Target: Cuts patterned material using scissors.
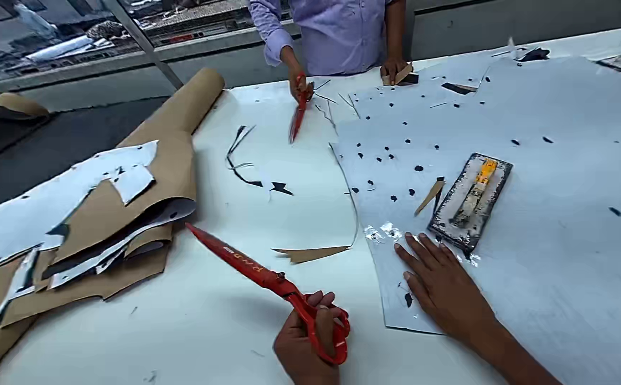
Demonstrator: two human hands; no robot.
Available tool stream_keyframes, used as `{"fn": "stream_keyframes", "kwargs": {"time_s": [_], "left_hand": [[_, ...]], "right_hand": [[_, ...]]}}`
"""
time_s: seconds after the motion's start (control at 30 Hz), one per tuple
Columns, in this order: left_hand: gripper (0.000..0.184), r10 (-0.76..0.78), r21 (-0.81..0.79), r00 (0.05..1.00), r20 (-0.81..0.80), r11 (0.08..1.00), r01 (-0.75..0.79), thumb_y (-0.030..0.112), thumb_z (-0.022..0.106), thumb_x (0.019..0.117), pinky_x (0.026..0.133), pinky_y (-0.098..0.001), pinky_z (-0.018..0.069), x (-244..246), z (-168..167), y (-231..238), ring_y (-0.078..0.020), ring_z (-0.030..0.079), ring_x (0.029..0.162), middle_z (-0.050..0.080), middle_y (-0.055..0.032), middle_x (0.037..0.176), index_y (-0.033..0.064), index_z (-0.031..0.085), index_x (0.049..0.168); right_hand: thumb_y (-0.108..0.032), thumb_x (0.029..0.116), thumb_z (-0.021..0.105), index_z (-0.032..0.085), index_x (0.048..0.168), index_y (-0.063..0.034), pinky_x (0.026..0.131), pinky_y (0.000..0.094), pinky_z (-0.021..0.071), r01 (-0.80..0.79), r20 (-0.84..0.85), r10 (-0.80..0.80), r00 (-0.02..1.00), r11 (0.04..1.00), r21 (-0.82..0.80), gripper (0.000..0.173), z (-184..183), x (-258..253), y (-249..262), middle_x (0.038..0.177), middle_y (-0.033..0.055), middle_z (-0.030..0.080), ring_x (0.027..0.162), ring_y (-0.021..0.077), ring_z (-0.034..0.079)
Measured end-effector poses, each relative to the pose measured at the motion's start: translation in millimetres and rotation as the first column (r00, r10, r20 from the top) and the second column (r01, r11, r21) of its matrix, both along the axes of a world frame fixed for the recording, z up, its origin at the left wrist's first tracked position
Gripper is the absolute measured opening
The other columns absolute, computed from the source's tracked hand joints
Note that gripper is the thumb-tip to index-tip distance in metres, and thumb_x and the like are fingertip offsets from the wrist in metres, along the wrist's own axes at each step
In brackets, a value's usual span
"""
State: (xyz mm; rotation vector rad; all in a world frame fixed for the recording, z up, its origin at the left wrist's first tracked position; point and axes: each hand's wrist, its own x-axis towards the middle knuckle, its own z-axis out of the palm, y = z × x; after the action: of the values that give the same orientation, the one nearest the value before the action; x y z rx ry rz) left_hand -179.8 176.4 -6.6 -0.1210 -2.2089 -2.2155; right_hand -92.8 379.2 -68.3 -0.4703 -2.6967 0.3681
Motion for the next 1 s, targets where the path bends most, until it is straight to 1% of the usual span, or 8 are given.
{"fn": "stream_keyframes", "kwargs": {"time_s": [0.13, 0.3, 0.47, 0.57, 0.7, 0.77, 0.87, 1.0], "left_hand": [[0.017, 0.007, -0.008, 1.000, 0.001, 1.000, -0.006, -0.007, 0.059, 0.0861, 0.059, -0.0248, 0.0619, -1, -2, -2, -0.0128, 0.075, 0.067, 0.078, -0.0121, 0.086, -0.0121, 0.068, 0.099], [0.018, 0.019, 0.016, 1.000, 0.018, 1.000, -0.019, -0.005, 0.060, 0.0845, 0.059, -0.0260, 0.0621, -4, -3, -2, -0.0145, 0.075, 0.067, 0.078, -0.0136, 0.085, -0.0120, 0.069, 0.099], [0.017, 0.029, 0.027, 1.000, 0.011, 0.999, -0.029, -0.005, 0.063, 0.0822, 0.059, -0.0238, 0.0616, -5, -3, 1, -0.0107, 0.075, 0.067, 0.078, -0.0103, 0.083, -0.0104, 0.069, 0.096], [0.015, 0.040, 0.030, 0.999, 0.023, 0.999, -0.040, -0.003, 0.063, 0.0820, 0.058, -0.0240, 0.0616, -4, -4, 0, -0.0114, 0.075, 0.066, 0.078, -0.0110, 0.083, -0.0095, 0.070, 0.095], [0.016, 0.024, 0.023, 0.999, 0.025, 0.999, -0.025, -0.002, 0.064, 0.0816, 0.058, -0.0240, 0.0613, -4, -4, 0, -0.0111, 0.074, 0.066, 0.078, -0.0103, 0.083, -0.0090, 0.070, 0.095], [0.016, 0.025, 0.023, 0.999, 0.030, 0.999, -0.025, -0.002, 0.064, 0.0814, 0.058, -0.0244, 0.0615, -4, -4, 0, -0.0116, 0.074, 0.065, 0.078, -0.0103, 0.083, -0.0088, 0.070, 0.095], [0.016, 0.029, 0.021, 0.999, 0.035, 0.999, -0.029, -0.002, 0.064, 0.0814, 0.057, -0.0245, 0.0615, -4, -5, -1, -0.0117, 0.074, 0.065, 0.078, -0.0105, 0.082, -0.0084, 0.071, 0.094], [0.016, 0.026, 0.020, 0.999, 0.044, 0.999, -0.026, -0.002, 0.064, 0.0804, 0.057, -0.0245, 0.0614, -4, -3, -2, -0.0115, 0.074, 0.065, 0.078, -0.0097, 0.082, -0.0076, 0.070, 0.093]], "right_hand": [[-0.045, 0.1065, 0.027, 0.059, 0.148, -0.0230, 0.117, 0.0621, 0.0337, -0.022, -0.078, 0.023, 0.997, 1.000, 0.012, 0.057, -10, -2, 4, 0.157, 0.0045, 0.049, 0.148, 0.0327, 0.041], [-0.048, 0.1059, 0.025, 0.058, 0.148, -0.0230, 0.118, 0.0635, 0.0307, -0.012, -0.037, 0.012, 0.999, 1.000, 0.000, 0.059, -11, -1, 6, 0.159, 0.0043, 0.048, 0.149, 0.0327, 0.039], [-0.046, 0.1046, 0.037, 0.063, 0.141, -0.0104, 0.117, 0.0608, 0.0360, -0.043, -0.074, 0.039, 0.997, 0.998, -0.054, 0.057, 13, -14, 0, 0.151, 0.0126, 0.055, 0.143, 0.0335, 0.048], [-0.043, 0.1050, 0.044, 0.057, 0.147, -0.0085, 0.118, 0.0573, 0.0354, -0.103, -0.031, 0.100, 0.994, 0.990, -0.094, 0.056, 34, -43, -11, 0.155, 0.0148, 0.050, 0.145, 0.0340, 0.046], [-0.037, 0.1057, 0.049, 0.052, 0.150, -0.0067, 0.119, 0.0574, 0.0326, -0.115, -0.003, 0.116, 0.993, 0.982, -0.148, 0.054, 35, -86, -19, 0.155, 0.0181, 0.049, 0.145, 0.0368, 0.044], [-0.032, 0.1041, 0.055, 0.056, 0.146, -0.0054, 0.112, 0.0572, 0.0413, -0.080, -0.021, 0.078, 0.997, 0.990, -0.116, 0.049, 29, -101, -24, 0.145, 0.0211, 0.057, 0.135, 0.0398, 0.053], [-0.022, 0.0982, 0.067, 0.066, 0.130, 0.0023, 0.091, 0.0583, 0.0522, 0.005, -0.054, -0.010, 0.998, 0.994, -0.106, 0.040, 30, -117, -27, 0.123, 0.0258, 0.064, 0.115, 0.0458, 0.061], [-0.011, 0.0972, 0.067, 0.069, 0.114, 0.0073, 0.085, 0.0546, 0.0550, 0.078, -0.058, -0.091, 0.994, 0.977, -0.198, 0.024, 43, -127, -30, 0.110, 0.0254, 0.064, 0.104, 0.0436, 0.063]]}}
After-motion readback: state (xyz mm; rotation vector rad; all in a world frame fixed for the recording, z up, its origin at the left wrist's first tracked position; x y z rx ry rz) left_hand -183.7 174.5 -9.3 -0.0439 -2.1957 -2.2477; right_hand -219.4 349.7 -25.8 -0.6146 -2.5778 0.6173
